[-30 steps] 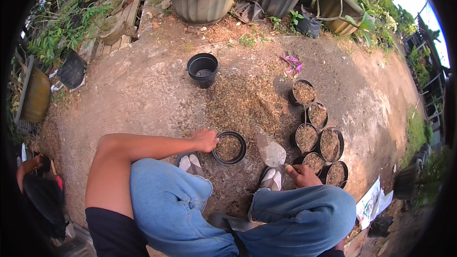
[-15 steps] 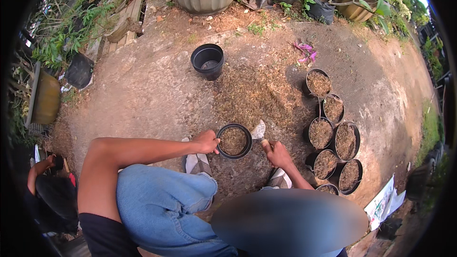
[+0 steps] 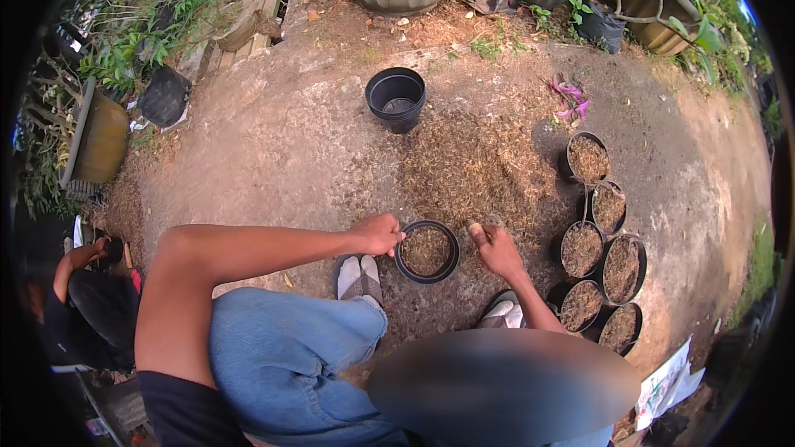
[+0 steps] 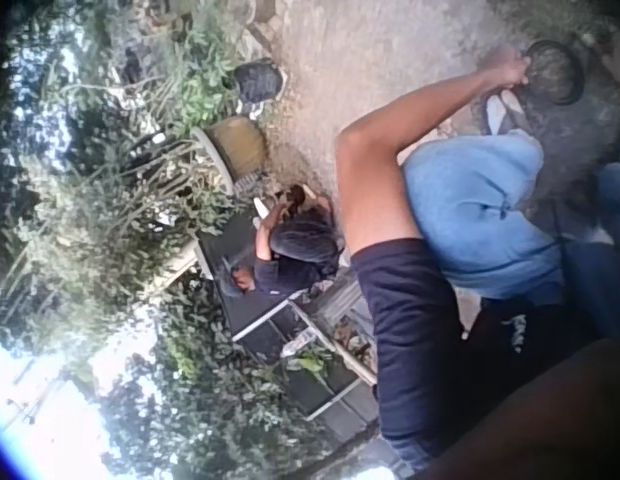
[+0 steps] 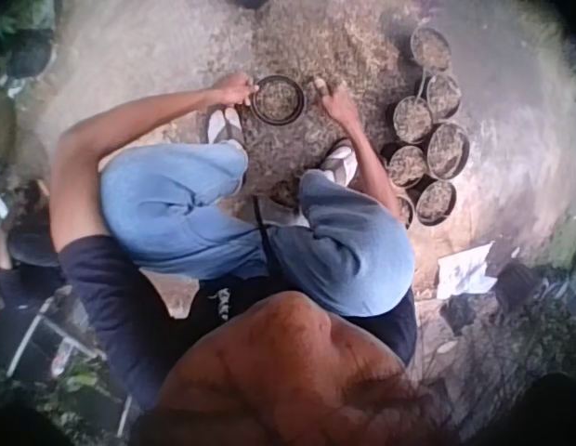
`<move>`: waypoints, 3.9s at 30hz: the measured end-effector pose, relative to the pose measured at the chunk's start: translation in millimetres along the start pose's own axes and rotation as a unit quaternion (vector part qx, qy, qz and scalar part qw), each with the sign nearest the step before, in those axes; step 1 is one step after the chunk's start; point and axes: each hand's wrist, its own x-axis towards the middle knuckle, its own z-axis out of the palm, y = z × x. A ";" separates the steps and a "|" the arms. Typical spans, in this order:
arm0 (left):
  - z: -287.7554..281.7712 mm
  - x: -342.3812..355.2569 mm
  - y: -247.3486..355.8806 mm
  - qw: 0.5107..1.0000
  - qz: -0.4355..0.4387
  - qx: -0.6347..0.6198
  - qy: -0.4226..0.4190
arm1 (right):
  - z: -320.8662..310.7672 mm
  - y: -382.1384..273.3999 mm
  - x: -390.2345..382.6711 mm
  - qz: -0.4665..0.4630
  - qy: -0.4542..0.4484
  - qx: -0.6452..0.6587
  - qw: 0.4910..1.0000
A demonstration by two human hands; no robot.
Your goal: The person scoops soil from a pile on the ground using a small trowel and fills several black plastic pots. The person places the filled pots in a row and continues the process for multiple containers.
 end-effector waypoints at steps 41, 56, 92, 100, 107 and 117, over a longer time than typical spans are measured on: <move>4.8 -30.4 -6.6 0.912 0.181 0.347 0.119 | -148.2 -56.0 -144.2 0.022 -0.153 -0.158 0.975; 30.5 -59.5 10.5 0.799 0.393 0.452 0.056 | -94.3 -84.4 -134.0 0.028 -0.264 -0.147 0.953; 25.0 -69.5 28.2 0.794 0.391 0.464 -0.029 | -84.6 -79.7 -127.3 0.067 -0.278 -0.071 0.956; 26.4 -65.0 23.2 0.797 0.371 0.474 -0.046 | -80.4 -73.9 -125.9 0.079 -0.289 -0.025 0.954; 33.4 -63.1 20.7 0.780 0.439 0.444 -0.032 | -78.7 -72.6 -125.7 0.075 -0.288 -0.031 0.954; 24.8 -69.3 29.6 0.788 0.409 0.460 -0.038 | -74.7 -67.2 -120.2 0.101 -0.315 -0.001 0.944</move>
